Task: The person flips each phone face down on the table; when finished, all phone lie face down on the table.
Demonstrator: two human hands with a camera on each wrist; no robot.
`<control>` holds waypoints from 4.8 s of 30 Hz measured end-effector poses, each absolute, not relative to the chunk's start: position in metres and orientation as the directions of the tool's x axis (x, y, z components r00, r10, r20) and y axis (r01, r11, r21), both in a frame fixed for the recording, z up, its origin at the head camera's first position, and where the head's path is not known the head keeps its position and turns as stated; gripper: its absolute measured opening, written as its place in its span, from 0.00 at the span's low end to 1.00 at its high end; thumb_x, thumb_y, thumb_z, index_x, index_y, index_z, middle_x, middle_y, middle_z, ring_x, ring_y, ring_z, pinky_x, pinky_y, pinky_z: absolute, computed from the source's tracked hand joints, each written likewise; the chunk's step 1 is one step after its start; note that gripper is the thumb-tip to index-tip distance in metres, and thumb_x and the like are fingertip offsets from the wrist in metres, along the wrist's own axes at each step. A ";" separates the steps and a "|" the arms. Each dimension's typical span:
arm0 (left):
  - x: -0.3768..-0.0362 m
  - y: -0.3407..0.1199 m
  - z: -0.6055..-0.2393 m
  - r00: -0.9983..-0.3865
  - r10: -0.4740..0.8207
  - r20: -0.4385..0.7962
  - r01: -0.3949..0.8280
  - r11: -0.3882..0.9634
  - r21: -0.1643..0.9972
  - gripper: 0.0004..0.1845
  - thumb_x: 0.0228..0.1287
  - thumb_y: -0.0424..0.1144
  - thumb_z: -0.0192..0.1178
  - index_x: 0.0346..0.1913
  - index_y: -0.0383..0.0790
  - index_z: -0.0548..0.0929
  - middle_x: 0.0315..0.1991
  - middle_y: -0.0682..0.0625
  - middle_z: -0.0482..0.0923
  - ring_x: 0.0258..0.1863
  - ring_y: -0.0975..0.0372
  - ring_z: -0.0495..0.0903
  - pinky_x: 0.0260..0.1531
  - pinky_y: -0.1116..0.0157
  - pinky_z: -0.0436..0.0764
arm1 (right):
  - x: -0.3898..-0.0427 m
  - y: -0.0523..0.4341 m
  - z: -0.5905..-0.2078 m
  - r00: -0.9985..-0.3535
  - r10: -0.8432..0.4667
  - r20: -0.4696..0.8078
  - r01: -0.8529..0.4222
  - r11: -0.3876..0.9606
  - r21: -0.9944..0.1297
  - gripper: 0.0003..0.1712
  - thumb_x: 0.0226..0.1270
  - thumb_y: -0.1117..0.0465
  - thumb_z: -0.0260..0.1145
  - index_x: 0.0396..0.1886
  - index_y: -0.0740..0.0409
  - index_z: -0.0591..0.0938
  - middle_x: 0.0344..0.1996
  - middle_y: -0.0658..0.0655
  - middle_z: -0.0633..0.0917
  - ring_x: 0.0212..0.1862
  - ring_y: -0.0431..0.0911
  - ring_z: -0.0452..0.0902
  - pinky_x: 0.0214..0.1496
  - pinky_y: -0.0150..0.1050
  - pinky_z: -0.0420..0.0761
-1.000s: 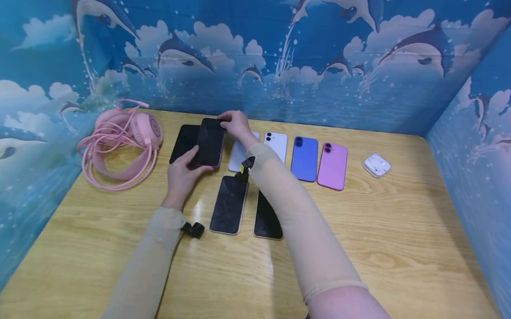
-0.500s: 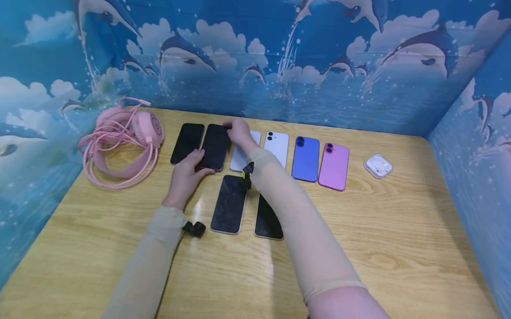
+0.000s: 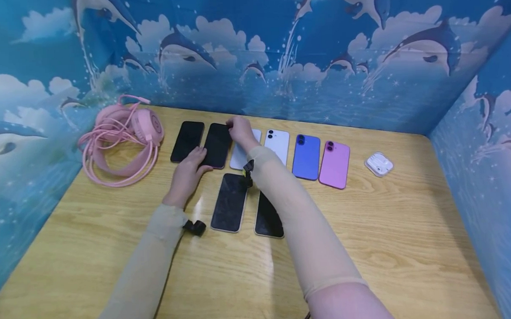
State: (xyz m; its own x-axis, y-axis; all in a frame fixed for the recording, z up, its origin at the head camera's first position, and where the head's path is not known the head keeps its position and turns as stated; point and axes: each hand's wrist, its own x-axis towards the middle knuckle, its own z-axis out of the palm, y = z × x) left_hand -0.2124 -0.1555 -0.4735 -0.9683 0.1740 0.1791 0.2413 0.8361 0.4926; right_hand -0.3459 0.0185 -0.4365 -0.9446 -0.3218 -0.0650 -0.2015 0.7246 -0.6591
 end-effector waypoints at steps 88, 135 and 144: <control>-0.214 -0.100 -0.452 -0.893 0.424 0.150 0.448 0.803 0.393 0.23 0.68 0.40 0.58 0.64 0.37 0.73 0.68 0.43 0.65 0.67 0.56 0.64 0.66 0.61 0.64 | -0.332 0.097 -0.395 -0.952 -0.243 -0.185 0.018 0.558 -0.829 0.16 0.73 0.56 0.57 0.53 0.59 0.79 0.45 0.59 0.80 0.40 0.52 0.77 0.46 0.49 0.80; -0.210 -0.069 -0.427 -0.933 -0.178 0.313 0.227 0.383 0.896 0.23 0.61 0.26 0.59 0.60 0.36 0.76 0.50 0.39 0.81 0.45 0.56 0.83 0.37 0.70 0.83 | -0.322 0.084 -0.372 -0.925 -0.369 -0.087 -0.174 0.618 -0.767 0.30 0.71 0.48 0.58 0.69 0.50 0.69 0.63 0.57 0.73 0.59 0.51 0.73 0.54 0.45 0.78; -0.210 -0.068 -0.425 -0.964 -0.194 0.180 0.145 0.180 0.973 0.21 0.61 0.27 0.60 0.59 0.38 0.79 0.51 0.41 0.81 0.48 0.57 0.82 0.44 0.70 0.81 | -0.325 0.093 -0.389 -0.892 -0.286 -0.350 0.315 0.159 -0.936 0.21 0.74 0.60 0.54 0.65 0.55 0.71 0.55 0.63 0.76 0.51 0.56 0.77 0.59 0.52 0.76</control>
